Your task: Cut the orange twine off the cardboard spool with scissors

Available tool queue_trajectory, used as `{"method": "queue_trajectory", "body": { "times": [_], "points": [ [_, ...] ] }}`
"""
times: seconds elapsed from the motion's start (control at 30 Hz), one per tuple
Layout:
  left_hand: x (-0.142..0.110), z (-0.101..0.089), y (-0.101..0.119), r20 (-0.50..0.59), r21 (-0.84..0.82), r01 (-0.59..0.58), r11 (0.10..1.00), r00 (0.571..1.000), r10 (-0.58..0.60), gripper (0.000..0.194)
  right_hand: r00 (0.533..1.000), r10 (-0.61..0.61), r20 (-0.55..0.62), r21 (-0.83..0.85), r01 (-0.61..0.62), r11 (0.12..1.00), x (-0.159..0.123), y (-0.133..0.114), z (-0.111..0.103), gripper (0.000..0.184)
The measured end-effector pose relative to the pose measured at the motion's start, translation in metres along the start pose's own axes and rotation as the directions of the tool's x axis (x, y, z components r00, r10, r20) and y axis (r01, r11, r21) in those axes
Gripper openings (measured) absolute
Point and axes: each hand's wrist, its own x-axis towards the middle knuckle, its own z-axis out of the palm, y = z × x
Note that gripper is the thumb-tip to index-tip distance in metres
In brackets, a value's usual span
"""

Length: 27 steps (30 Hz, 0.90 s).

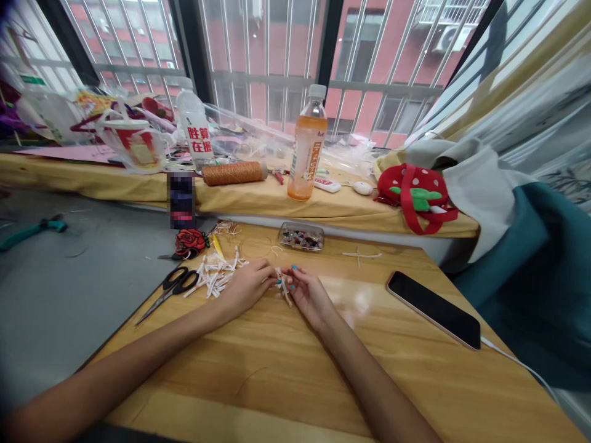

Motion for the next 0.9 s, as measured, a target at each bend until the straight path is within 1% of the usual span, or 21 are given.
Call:
{"method": "queue_trajectory", "body": {
  "times": [0.07,0.1,0.17,0.2,0.23,0.27,0.33,0.37,0.4,0.43,0.5,0.6,0.67,0.73,0.83,0.9],
  "points": [
    [0.000,-0.002,0.001,0.000,-0.013,-0.029,0.999,1.000,0.029,0.017,1.000,0.000,-0.003,-0.016,0.000,1.000,-0.002,0.000,0.002,0.011],
    [0.000,-0.003,0.002,0.006,-0.054,-0.045,0.997,0.999,0.046,0.017,1.000,-0.005,0.002,-0.027,0.005,1.000,-0.002,0.000,0.003,0.009],
    [0.001,-0.006,0.002,0.022,-0.223,-0.065,0.973,0.997,0.072,0.016,0.999,-0.016,0.028,-0.049,0.017,0.999,-0.003,0.000,0.005,0.006],
    [0.002,-0.006,0.002,0.038,-0.345,-0.051,0.937,0.997,0.069,0.014,0.999,-0.023,0.042,-0.057,0.025,0.998,-0.003,0.000,0.005,0.004],
    [0.003,-0.007,0.002,0.066,-0.480,-0.011,0.877,0.997,0.049,0.014,0.998,-0.030,0.050,-0.064,0.033,0.997,-0.003,0.000,0.006,0.004],
    [0.004,-0.007,0.001,0.110,-0.612,0.056,0.789,0.994,0.015,0.014,0.998,-0.038,0.051,-0.067,0.041,0.997,-0.003,0.000,0.006,0.006],
    [0.006,-0.007,0.000,0.234,-0.801,0.227,0.554,0.970,-0.060,0.019,0.997,-0.061,0.042,-0.066,0.063,0.996,-0.003,0.000,0.005,0.010],
    [0.007,-0.007,0.000,0.294,-0.848,0.302,0.436,0.952,-0.087,0.021,0.996,-0.076,0.039,-0.067,0.078,0.995,-0.003,0.000,0.005,0.012],
    [0.007,-0.007,-0.001,0.342,-0.871,0.357,0.338,0.934,-0.105,0.024,0.995,-0.087,0.040,-0.070,0.089,0.994,-0.003,0.000,0.005,0.014],
    [0.007,-0.006,0.000,0.373,-0.880,0.392,0.268,0.920,-0.121,0.026,0.995,-0.095,0.041,-0.079,0.098,0.992,-0.003,0.001,0.006,0.016],
    [0.006,-0.006,0.000,0.397,-0.890,0.419,0.181,0.906,-0.146,0.027,0.994,-0.104,0.034,-0.111,0.107,0.988,-0.004,0.002,0.007,0.019],
    [0.006,-0.006,0.003,0.388,-0.904,0.412,0.111,0.903,-0.186,0.025,0.992,-0.125,0.006,-0.147,0.124,0.981,-0.005,0.004,0.010,0.022],
    [0.005,-0.006,0.005,0.362,-0.918,0.387,0.087,0.907,-0.215,0.023,0.991,-0.133,-0.005,-0.154,0.131,0.979,-0.006,0.004,0.012,0.022],
    [0.005,-0.006,0.007,0.307,-0.938,0.334,0.094,0.925,-0.225,0.021,0.991,-0.131,-0.012,-0.153,0.128,0.980,-0.006,0.004,0.013,0.022],
    [0.003,-0.007,0.009,0.217,-0.962,0.243,0.126,0.957,-0.190,0.019,0.992,-0.129,-0.014,-0.139,0.126,0.982,-0.007,0.005,0.013,0.022],
    [0.002,-0.008,0.010,0.208,-0.966,0.227,0.127,0.967,-0.147,0.018,0.993,-0.116,-0.025,-0.130,0.112,0.985,-0.006,0.007,0.013,0.024]
  ]
}}
